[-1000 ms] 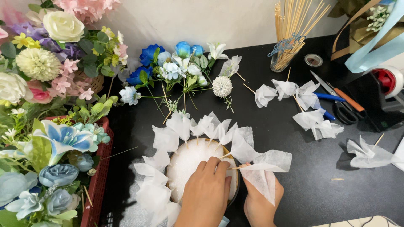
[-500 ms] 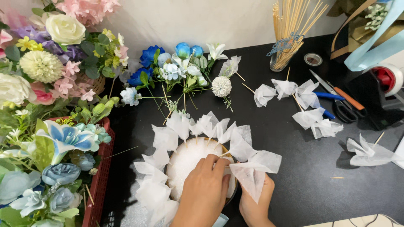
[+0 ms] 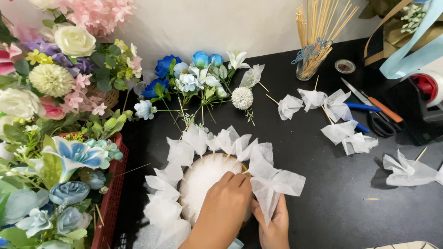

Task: The person prepares floral arrangement materials by folding paper pieces and attaching them to wooden skewers, then inserting the skewers into a foam base.

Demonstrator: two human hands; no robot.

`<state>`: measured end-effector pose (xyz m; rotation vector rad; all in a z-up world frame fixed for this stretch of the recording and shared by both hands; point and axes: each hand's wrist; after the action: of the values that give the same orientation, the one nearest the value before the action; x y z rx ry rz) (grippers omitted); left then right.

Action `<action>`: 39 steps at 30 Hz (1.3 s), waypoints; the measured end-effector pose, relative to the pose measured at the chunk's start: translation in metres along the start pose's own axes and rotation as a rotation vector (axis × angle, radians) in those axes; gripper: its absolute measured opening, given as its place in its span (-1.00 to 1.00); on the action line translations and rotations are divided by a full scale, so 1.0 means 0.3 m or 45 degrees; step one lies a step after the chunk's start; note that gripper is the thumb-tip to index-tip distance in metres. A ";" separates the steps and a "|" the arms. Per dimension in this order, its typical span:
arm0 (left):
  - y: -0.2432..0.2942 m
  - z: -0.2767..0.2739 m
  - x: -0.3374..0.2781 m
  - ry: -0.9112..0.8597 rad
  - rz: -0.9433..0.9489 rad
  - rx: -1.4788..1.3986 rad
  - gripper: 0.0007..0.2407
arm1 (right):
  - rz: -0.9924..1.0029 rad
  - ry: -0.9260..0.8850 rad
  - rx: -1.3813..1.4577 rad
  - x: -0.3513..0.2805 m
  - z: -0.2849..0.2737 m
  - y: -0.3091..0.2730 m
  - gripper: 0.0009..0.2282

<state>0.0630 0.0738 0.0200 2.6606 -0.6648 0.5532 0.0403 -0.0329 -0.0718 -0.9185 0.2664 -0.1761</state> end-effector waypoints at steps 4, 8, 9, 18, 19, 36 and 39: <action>-0.003 -0.005 0.002 -0.131 -0.035 -0.081 -0.80 | 0.025 0.055 -0.134 -0.002 -0.007 0.002 -0.39; -0.008 -0.024 0.008 -0.211 -0.121 -0.197 -0.75 | -0.115 0.003 -0.352 0.010 -0.051 0.032 -0.36; -0.009 -0.028 0.013 -0.216 -0.122 -0.196 -0.75 | -0.111 0.005 -0.350 0.008 -0.036 0.022 -0.36; -0.027 -0.026 0.036 -0.212 -0.127 -0.328 -0.92 | -0.072 0.025 0.084 0.011 -0.036 0.052 -0.31; -0.018 -0.031 0.036 -0.172 -0.122 -0.360 -0.94 | -0.028 0.044 0.068 0.012 -0.050 0.062 -0.29; -0.002 -0.036 0.041 -0.224 -0.159 -0.356 -0.85 | -0.099 0.172 0.041 0.003 -0.092 0.129 -0.42; -0.003 -0.050 0.045 -0.222 -0.140 -0.362 -0.65 | -0.022 0.165 0.015 0.002 -0.059 0.083 -0.34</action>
<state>0.0700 0.0758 0.0389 2.4744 -0.5905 0.1815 0.0364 -0.0315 -0.1021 -0.8989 0.3772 -0.2538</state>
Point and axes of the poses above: each hand's wrist, its own x-axis towards the middle knuckle, its own z-axis out of the palm, y = z × x, and after that the axes turned 7 degrees about y, right-handed
